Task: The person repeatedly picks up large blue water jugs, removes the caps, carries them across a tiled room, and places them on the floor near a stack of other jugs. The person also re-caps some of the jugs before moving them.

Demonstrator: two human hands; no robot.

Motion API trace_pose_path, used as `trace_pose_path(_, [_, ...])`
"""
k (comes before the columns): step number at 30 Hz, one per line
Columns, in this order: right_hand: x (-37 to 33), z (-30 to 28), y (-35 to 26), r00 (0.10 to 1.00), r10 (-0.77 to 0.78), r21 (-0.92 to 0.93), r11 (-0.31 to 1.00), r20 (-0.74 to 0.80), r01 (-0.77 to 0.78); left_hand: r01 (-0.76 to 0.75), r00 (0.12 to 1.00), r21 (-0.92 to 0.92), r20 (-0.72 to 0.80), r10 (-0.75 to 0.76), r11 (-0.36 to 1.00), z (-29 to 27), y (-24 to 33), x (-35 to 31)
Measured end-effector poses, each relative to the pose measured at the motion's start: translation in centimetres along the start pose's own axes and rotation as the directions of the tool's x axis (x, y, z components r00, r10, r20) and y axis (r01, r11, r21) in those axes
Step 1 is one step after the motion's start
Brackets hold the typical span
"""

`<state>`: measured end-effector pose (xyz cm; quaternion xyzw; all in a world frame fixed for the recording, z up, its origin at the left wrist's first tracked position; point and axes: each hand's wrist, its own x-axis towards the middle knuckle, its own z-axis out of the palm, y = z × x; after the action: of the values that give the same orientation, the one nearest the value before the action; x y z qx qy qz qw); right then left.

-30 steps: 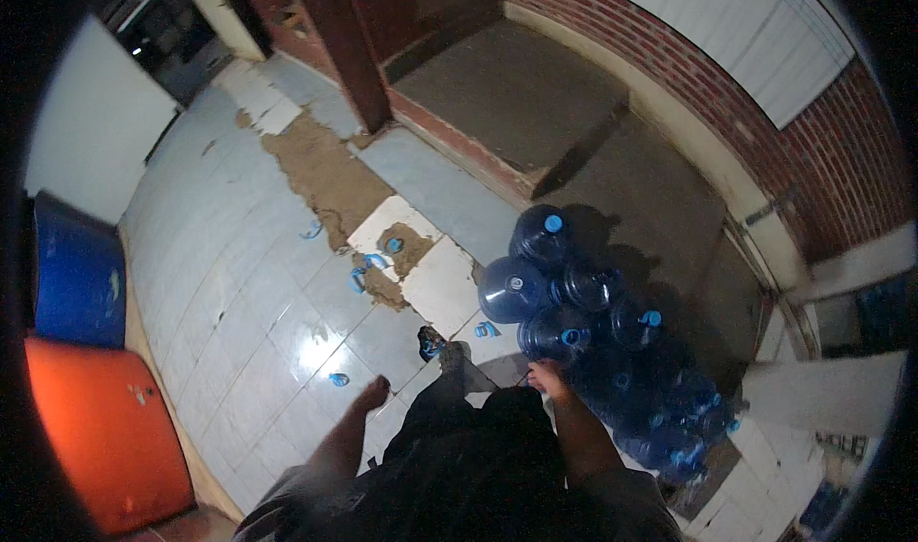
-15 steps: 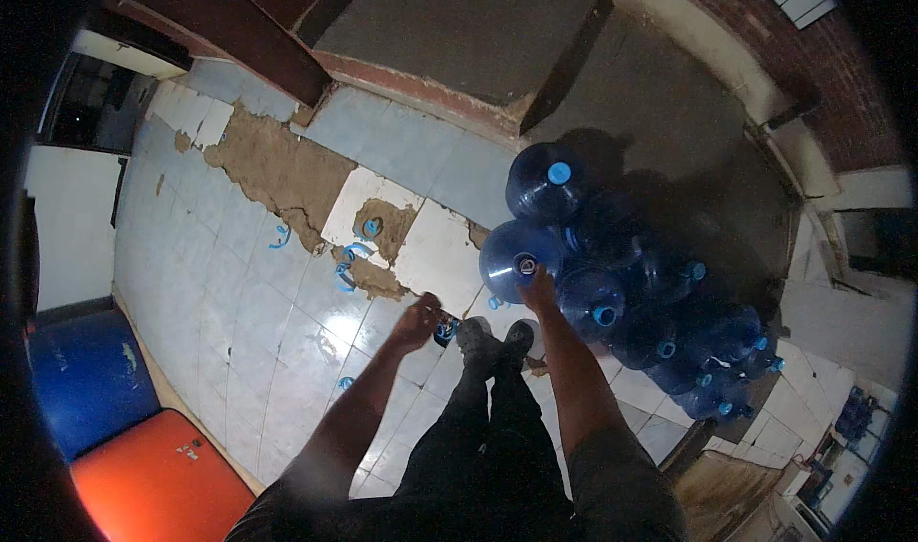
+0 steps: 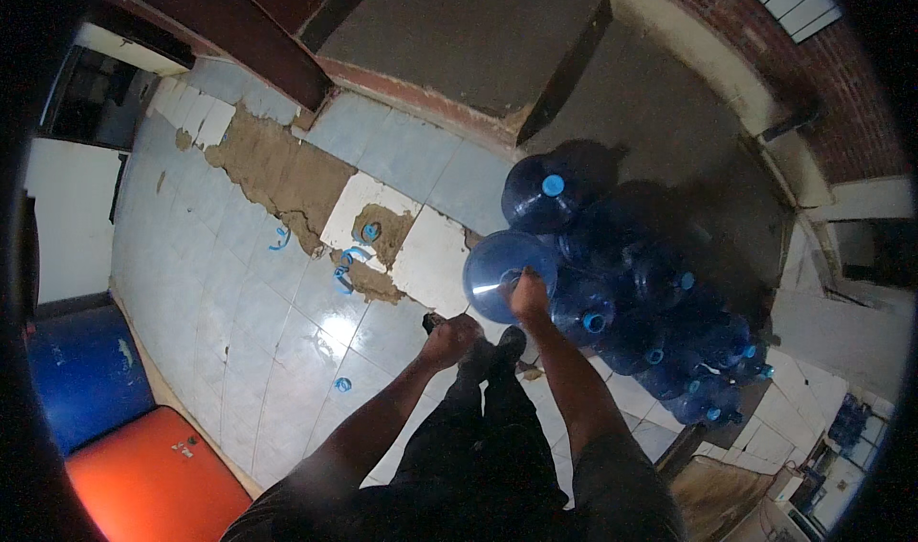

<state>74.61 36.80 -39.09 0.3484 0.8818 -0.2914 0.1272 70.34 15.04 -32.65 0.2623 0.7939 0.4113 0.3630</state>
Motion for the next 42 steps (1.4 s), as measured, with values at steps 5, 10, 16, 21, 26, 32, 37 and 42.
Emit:
trace_pose_path(5, [-7.9,-13.7,-10.2,0.991,-0.004,-0.023,1.0,-0.132,0.001,-0.127,0.985,0.321,-0.067,0.156,0.939,-1.4,7.6,-0.7])
trace_pose_path(10, [-14.8,-22.2,-14.7,0.977,0.032,0.127,0.992,-0.212,-0.005,-0.193,0.885,0.417,-0.317,0.341,0.888,-3.9,16.8,-2.4])
trace_pose_path(16, [-18.9,-25.2,-13.7,0.98,-0.134,0.438,0.88,-0.149,0.187,-0.429,0.803,0.317,-0.295,0.518,0.846,-7.9,21.2,-4.6])
trace_pose_path(21, [-19.3,-27.3,-12.9,0.925,-0.312,0.919,0.386,0.215,-0.083,-0.543,0.802,0.272,-0.111,0.587,0.794,-11.1,23.7,-6.0])
trace_pose_path(26, [-20.6,-27.5,-14.7,0.94,-0.316,0.992,0.026,0.124,-0.122,-0.53,0.815,0.197,-0.149,0.56,0.825,-11.9,24.8,-6.3])
trace_pose_path(32, [-21.2,-26.8,-14.4,0.968,-0.251,1.0,-0.006,0.026,-0.029,-0.464,0.827,0.158,-0.277,0.49,0.872,-9.1,24.9,-6.3])
trace_pose_path(37, [-23.0,-26.8,-14.1,0.959,-0.168,0.972,-0.001,-0.23,0.233,-0.476,0.821,0.073,-0.321,0.472,0.877,-7.7,25.5,-6.6])
trace_pose_path(42, [-23.5,-27.7,-13.2,0.838,-0.258,0.862,0.04,-0.48,0.506,-0.451,0.845,-0.068,-0.355,0.401,0.89,-7.4,28.8,-8.0])
